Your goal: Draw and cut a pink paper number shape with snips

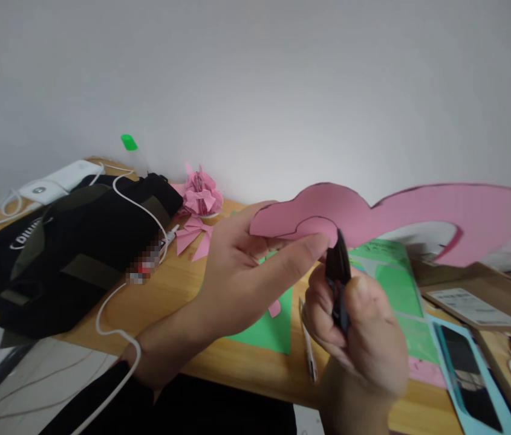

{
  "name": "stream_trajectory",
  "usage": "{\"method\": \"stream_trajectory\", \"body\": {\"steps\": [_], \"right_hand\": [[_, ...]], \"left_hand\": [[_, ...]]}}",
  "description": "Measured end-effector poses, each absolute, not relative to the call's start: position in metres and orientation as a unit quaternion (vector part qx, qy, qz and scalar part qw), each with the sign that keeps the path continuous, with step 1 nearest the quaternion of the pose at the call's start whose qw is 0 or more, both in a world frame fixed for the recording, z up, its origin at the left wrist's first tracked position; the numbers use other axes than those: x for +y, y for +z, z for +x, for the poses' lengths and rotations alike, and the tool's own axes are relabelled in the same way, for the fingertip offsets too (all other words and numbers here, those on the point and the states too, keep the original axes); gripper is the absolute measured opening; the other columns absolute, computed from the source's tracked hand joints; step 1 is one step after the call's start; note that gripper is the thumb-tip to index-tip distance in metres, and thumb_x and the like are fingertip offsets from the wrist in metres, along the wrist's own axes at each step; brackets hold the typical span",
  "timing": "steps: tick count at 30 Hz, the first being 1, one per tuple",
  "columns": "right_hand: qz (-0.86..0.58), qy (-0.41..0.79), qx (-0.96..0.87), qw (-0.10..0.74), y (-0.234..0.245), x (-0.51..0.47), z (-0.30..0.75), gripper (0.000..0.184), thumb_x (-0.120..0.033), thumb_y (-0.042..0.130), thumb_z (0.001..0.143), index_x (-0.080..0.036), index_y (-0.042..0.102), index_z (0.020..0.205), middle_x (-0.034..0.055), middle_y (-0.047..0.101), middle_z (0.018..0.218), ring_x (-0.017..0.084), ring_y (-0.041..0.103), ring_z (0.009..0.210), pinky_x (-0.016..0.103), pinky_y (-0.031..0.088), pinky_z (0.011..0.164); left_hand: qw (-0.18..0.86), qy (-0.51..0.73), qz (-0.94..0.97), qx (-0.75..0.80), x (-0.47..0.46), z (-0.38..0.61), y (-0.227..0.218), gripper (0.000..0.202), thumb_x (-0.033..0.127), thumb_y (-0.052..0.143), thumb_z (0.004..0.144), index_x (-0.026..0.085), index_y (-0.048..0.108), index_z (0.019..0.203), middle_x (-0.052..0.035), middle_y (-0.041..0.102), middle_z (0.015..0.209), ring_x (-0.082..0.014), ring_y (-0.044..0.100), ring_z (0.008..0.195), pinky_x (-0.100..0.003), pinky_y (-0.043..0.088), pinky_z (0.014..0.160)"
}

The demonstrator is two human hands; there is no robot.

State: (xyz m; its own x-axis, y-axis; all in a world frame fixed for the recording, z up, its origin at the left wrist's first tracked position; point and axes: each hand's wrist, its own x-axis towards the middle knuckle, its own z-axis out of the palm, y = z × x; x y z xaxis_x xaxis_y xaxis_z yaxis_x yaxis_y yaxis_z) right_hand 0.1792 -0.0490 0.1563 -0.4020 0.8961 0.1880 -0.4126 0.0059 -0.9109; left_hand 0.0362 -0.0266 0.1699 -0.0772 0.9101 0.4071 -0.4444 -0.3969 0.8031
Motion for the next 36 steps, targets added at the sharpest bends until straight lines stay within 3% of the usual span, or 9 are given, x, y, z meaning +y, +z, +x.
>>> {"method": "stream_trajectory", "body": {"steps": [17,27,33,36], "right_hand": [[-0.271,0.647,-0.526,0.481,0.1611,-0.0485,0.1817,0.038,-0.051,0.051,0.101,-0.021,0.054,0.078,-0.0099,0.031,0.051,0.004,0.015,0.036,0.019,0.012,0.032],[-0.273,0.644,-0.526,0.484,0.1581,-0.0486,0.182,0.04,-0.051,0.052,0.1,-0.021,0.051,0.074,-0.0097,0.033,0.049,0.004,0.014,0.037,0.019,0.014,0.033],[-0.272,0.647,-0.522,0.484,0.1592,-0.0493,0.1806,0.039,-0.051,0.053,0.1,-0.021,0.053,0.075,-0.0096,0.032,0.05,0.005,0.015,0.037,0.019,0.013,0.033],[-0.278,0.65,-0.517,0.483,0.1604,-0.0492,0.1803,0.039,-0.053,0.054,0.098,-0.021,0.053,0.076,-0.0101,0.032,0.049,0.005,0.013,0.036,0.019,0.013,0.032]], "left_hand": [[0.457,0.668,0.517,0.278,-0.0243,0.0326,0.1699,0.01,0.025,0.076,0.085,0.023,0.071,0.077,0.0016,0.064,0.068,-0.0087,0.058,0.055,-0.015,0.042,0.035],[0.437,0.681,0.525,0.263,-0.022,0.0319,0.1703,0.01,0.017,0.077,0.081,0.025,0.075,0.075,0.0032,0.068,0.072,-0.0107,0.061,0.063,-0.024,0.054,0.057],[0.465,0.68,0.498,0.273,-0.0271,0.0323,0.1709,0.006,0.022,0.077,0.083,0.026,0.077,0.079,0.002,0.067,0.07,-0.0102,0.06,0.056,-0.018,0.041,0.034],[0.469,0.677,0.492,0.281,-0.0279,0.032,0.1709,0.008,0.018,0.081,0.079,0.026,0.077,0.079,0.0026,0.067,0.069,-0.0098,0.06,0.053,-0.017,0.037,0.029]]}}
